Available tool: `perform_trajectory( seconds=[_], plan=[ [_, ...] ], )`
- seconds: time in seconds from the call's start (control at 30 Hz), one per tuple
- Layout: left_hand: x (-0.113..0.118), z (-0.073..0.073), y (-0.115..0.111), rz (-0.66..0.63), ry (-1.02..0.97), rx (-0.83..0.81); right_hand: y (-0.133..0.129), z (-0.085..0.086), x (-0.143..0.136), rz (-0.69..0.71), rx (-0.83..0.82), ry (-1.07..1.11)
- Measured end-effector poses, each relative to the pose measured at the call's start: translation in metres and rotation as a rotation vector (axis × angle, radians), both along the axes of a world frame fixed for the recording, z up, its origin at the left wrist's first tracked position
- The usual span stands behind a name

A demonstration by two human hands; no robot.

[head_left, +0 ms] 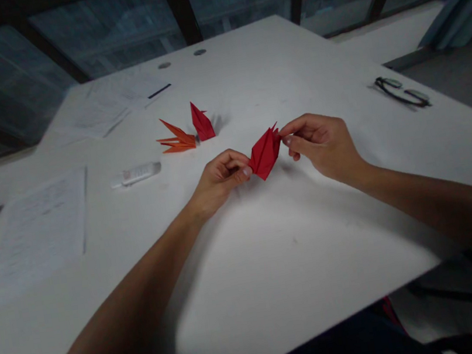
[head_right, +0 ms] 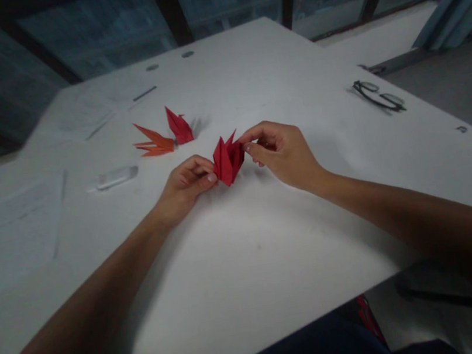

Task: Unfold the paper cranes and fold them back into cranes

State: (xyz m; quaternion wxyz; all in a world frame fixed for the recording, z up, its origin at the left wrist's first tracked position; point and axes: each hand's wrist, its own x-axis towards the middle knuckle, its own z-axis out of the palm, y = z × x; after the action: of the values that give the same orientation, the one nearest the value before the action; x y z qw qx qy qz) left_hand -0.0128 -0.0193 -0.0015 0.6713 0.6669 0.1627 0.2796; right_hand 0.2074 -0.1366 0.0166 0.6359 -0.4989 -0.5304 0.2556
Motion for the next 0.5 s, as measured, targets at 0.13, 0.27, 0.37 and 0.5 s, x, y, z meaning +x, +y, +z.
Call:
perform_trajectory(
  seconds=[0.13,0.27,0.37,0.5],
  plan=[
    [0.0014,0.002,-0.0017,0.02,0.002,0.031,-0.0022,0.0056,-0.0037,0.039,-0.02,0.087],
    [0.0027,0.0042,-0.0052,0.05,0.022,0.066,-0.002,0.0068,-0.0056,0.021,-0.05,0.113],
    [0.0029,0.0045,-0.0068,0.052,0.035,0.097,-0.0014,0.0059,-0.0049,-0.005,-0.043,0.092],
    [0.0024,0.0037,-0.0067,0.062,0.037,0.101,-0.0014,0.0055,-0.0025,-0.006,-0.003,0.015]
  ],
)
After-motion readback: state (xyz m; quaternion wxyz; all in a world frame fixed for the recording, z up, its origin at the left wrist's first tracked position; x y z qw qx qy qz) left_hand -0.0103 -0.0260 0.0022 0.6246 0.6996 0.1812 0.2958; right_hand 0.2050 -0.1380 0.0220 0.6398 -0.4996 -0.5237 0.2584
